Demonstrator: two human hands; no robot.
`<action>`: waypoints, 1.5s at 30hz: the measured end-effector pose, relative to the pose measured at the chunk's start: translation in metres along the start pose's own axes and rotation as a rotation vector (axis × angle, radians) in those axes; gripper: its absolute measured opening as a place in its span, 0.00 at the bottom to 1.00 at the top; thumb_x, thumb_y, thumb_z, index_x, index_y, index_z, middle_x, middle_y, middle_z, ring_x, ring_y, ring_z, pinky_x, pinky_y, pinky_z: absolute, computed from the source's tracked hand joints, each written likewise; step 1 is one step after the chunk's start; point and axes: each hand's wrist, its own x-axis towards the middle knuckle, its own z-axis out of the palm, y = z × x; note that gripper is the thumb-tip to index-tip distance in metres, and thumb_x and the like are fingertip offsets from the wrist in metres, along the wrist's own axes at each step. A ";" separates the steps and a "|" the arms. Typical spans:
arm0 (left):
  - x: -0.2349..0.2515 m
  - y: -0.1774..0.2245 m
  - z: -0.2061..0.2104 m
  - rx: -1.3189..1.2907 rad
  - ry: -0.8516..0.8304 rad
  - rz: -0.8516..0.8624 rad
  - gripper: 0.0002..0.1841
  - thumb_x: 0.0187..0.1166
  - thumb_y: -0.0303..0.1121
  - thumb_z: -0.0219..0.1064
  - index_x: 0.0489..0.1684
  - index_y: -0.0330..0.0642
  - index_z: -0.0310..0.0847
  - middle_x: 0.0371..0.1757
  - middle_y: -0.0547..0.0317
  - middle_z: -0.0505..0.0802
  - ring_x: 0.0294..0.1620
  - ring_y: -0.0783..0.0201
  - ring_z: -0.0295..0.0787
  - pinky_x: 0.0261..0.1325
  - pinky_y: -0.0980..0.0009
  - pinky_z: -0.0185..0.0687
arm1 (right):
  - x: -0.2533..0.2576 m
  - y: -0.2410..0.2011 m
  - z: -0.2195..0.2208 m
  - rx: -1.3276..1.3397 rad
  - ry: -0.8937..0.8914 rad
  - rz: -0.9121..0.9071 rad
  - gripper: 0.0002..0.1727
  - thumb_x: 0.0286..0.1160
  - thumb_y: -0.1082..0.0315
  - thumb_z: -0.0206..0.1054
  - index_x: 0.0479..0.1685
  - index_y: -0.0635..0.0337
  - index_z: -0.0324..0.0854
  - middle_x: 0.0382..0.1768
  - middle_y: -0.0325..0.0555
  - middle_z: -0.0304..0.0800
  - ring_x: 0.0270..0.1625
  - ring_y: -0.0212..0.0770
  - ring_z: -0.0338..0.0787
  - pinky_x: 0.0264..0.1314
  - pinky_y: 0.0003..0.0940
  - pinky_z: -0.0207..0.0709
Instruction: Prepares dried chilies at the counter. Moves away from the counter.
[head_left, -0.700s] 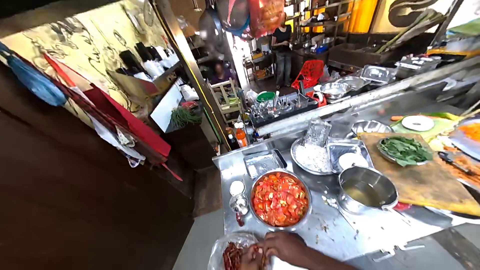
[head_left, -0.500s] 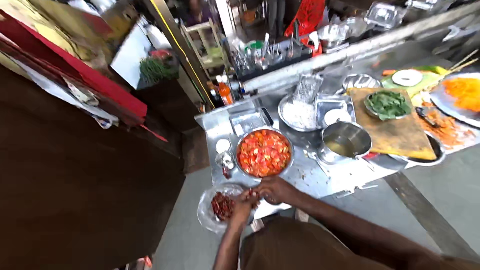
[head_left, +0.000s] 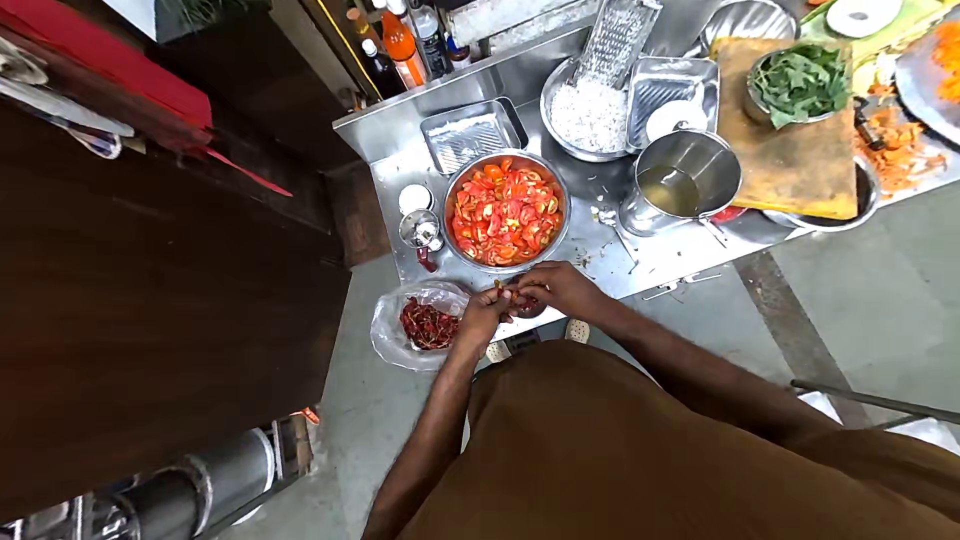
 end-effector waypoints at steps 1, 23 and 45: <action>0.000 0.000 0.002 0.037 -0.010 -0.006 0.13 0.92 0.32 0.58 0.56 0.33 0.87 0.45 0.52 0.95 0.34 0.64 0.90 0.41 0.70 0.88 | -0.002 0.000 0.000 -0.027 0.001 0.002 0.08 0.83 0.63 0.68 0.47 0.53 0.92 0.47 0.38 0.94 0.55 0.35 0.92 0.67 0.38 0.85; 0.022 -0.008 0.029 0.360 -0.186 0.211 0.12 0.87 0.28 0.57 0.35 0.39 0.86 0.35 0.59 0.87 0.39 0.65 0.82 0.49 0.63 0.80 | -0.013 0.007 -0.037 0.171 -0.103 0.139 0.09 0.80 0.68 0.67 0.39 0.53 0.94 0.37 0.36 0.96 0.41 0.32 0.93 0.53 0.38 0.88; 0.045 -0.003 0.040 0.678 -0.286 0.254 0.18 0.94 0.41 0.53 0.49 0.38 0.87 0.55 0.50 0.90 0.59 0.58 0.86 0.68 0.54 0.81 | -0.023 0.026 -0.032 -0.015 0.027 0.121 0.08 0.82 0.64 0.67 0.41 0.50 0.93 0.41 0.36 0.94 0.42 0.34 0.91 0.52 0.41 0.88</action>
